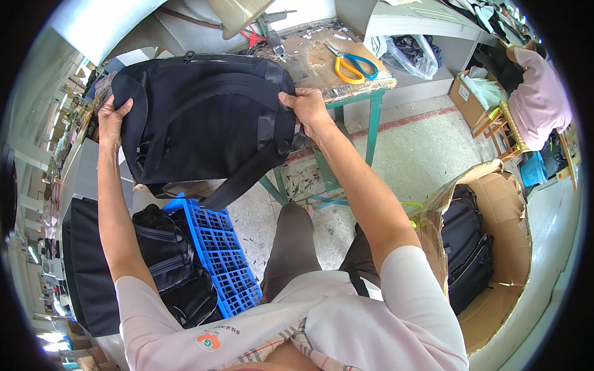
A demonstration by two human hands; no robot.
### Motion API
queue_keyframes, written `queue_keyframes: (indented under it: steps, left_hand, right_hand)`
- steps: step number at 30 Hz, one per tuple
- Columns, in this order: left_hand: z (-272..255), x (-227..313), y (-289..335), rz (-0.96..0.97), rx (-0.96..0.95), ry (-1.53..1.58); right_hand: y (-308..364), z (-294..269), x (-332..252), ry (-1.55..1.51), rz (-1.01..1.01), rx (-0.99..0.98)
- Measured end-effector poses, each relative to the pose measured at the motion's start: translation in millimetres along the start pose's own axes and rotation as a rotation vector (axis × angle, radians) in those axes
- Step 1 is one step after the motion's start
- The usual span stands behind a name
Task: Inspecting and sorting various backpack parts and interior liners in a manufacturing setting.
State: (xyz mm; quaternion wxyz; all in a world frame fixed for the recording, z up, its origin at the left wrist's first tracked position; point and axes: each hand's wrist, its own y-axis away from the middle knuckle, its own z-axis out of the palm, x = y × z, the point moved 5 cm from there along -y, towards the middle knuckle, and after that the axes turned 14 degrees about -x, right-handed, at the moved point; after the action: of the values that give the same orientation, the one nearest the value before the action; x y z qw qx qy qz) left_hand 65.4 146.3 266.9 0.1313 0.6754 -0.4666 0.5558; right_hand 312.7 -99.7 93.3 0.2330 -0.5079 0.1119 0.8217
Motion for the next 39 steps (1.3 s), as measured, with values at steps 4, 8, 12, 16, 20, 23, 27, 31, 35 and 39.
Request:
queue_keyframes:
  steps: [4,8,12,16,20,23,27,31,35,39]
  left_hand:
    - [-1.6,-3.5,-8.7,-0.016,0.042,-0.036]
    - [0.7,-3.2,-17.3,0.043,0.07,-0.04]
    - [11.3,-9.0,-23.0,0.031,0.054,-0.035]
    - [35.0,-4.6,-8.6,0.008,-0.066,-0.043]
    - [57.6,31.2,43.4,0.036,-0.009,-0.717]
    - [106.6,35.6,80.4,0.156,-0.327,-0.523]
    - [148.6,-14.8,98.6,-0.088,-0.507,-0.173]
    - [116.1,-55.0,111.2,-0.141,-0.111,0.405]
    - [85.6,-83.9,109.4,-0.189,0.107,0.665]
    - [86.9,-106.2,89.7,-0.268,0.193,0.698]
  right_hand:
    - [-14.0,-1.1,0.7,0.037,0.042,-0.011]
    - [-16.2,-5.6,-5.4,0.017,0.013,-0.004]
    - [-8.3,-12.8,1.2,0.017,0.078,0.039]
    - [23.4,-22.2,-2.0,0.264,0.164,0.1]
    - [61.1,-12.1,-45.5,0.264,-0.02,-0.054]
    - [66.3,45.5,-82.6,0.89,-0.351,-0.503]
    - [57.5,104.5,-84.2,1.302,-0.621,-0.67]
    - [63.1,56.5,-97.4,0.83,-0.529,-0.194]
    - [80.8,29.8,-15.5,0.324,-0.016,-0.318]
    - [73.0,18.1,26.4,0.173,-0.045,-0.256]
